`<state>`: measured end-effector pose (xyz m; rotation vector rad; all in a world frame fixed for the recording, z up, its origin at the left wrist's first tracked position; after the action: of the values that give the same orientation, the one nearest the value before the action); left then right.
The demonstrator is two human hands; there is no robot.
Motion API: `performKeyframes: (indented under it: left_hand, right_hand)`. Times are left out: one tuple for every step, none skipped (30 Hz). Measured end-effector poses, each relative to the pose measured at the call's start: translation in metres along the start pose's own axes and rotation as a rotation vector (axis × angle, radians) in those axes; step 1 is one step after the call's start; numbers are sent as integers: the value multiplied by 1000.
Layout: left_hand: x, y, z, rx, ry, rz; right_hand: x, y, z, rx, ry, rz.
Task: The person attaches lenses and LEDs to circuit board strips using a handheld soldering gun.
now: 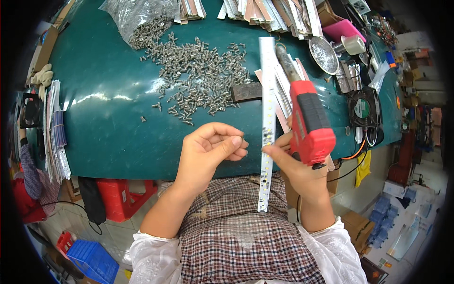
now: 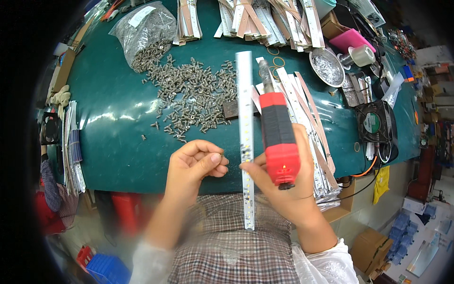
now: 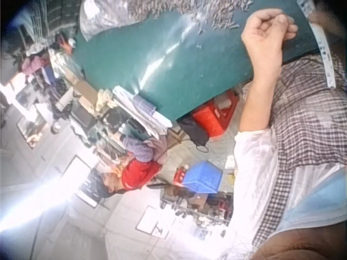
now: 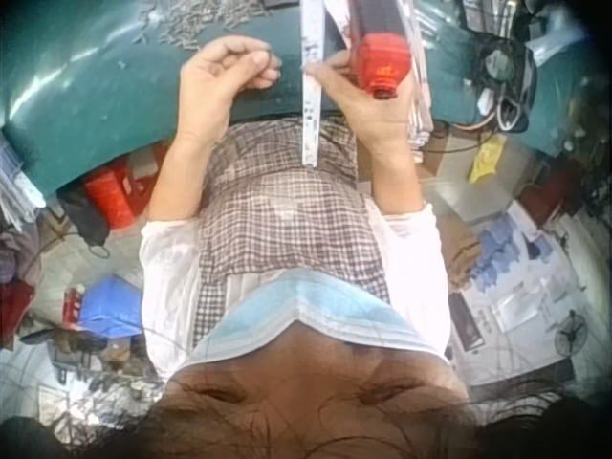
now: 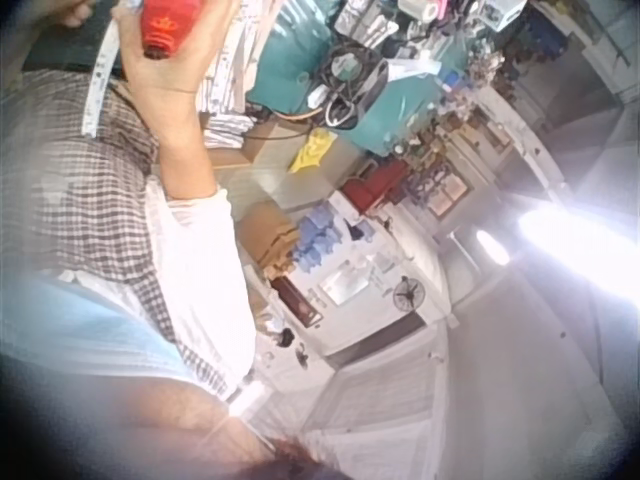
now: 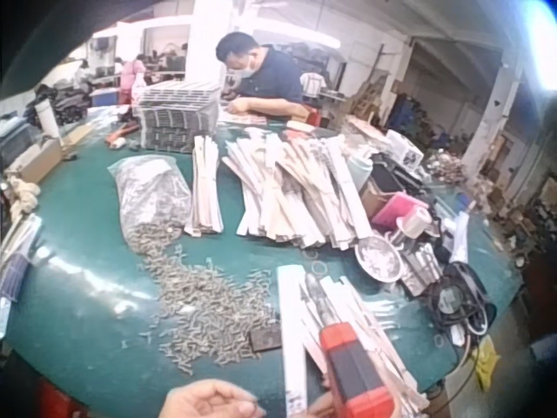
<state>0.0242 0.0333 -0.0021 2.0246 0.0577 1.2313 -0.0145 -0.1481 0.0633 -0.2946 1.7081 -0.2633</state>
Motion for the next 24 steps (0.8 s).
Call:
performKeyframes:
  left_hand:
    - [-1,0,0,-40,-18,-11]
    - [-2,1,0,-78,-37,-22]
    - [-1,2,0,-81,-35,-20]
    - [-1,5,0,-88,-44,-49]
    - [-2,6,0,-91,-52,-77]
    - [-2,7,-1,-89,-52,-74]
    - [-2,9,-1,-76,-45,-47]
    - [-2,10,-1,-64,-38,-19]
    - [-2,10,0,-63,-39,-17]
    - [-3,10,0,-57,-41,-9]
    - [-3,10,1,-51,-43,0]
    - [-3,9,1,-51,-43,1]
    - [-4,8,1,-69,-38,20]
    - [-4,7,1,-87,-33,38]
    - [-5,7,2,-87,-33,40]
    - [-5,8,2,-86,-34,66]
    - [-5,7,2,-83,-35,93]
    - [-6,8,2,-83,-34,94]
    - [-6,9,3,-81,-39,94]
    - [-6,9,3,-78,-44,93]
    - [-7,9,3,-77,-43,94]
    - [-7,9,3,-88,-43,94]
    - [-8,9,4,-99,-43,95]
    - [-7,9,4,-98,-42,96]
  right_hand:
    - [3,2,-1,-21,29,15]
    - [8,4,-2,-43,58,32]
    - [16,4,-5,-41,56,32]
    - [27,5,-9,-51,26,-7]
    - [29,7,-9,-65,-4,-44]
    - [27,8,-8,-66,-6,-41]
    - [22,9,-7,-49,-1,59]
    - [19,9,-6,-31,5,159]
    - [21,9,-6,-31,4,161]
    - [23,9,-6,-44,-1,166]
    - [24,9,-6,-57,-6,171]
    - [25,7,-6,-56,-7,172]
    - [25,7,-6,-76,-19,141]
    - [25,6,-6,-96,-31,109]
    - [24,7,-7,-96,-32,110]
    - [25,7,-8,-87,5,145]
    - [26,7,-9,-78,43,179]
    - [27,7,-10,-78,42,180]
    - [29,7,-11,-85,41,165]
    - [30,6,-11,-92,40,150]
    - [29,6,-11,-93,40,151]
    - [29,6,-10,-99,41,144]
    - [28,6,-10,-105,42,137]
    - [27,6,-10,-106,41,137]
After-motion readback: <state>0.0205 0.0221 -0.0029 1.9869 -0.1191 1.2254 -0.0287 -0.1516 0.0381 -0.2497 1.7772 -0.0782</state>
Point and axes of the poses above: each hand's wrist, its own z-axis towards the middle knuckle, its own y-axis out of the palm, x = y × z, the point moved 2 cm from there along z, towards the middle knuckle, and after that the axes turned 13 degrees about -x, right-handed, at the moved point
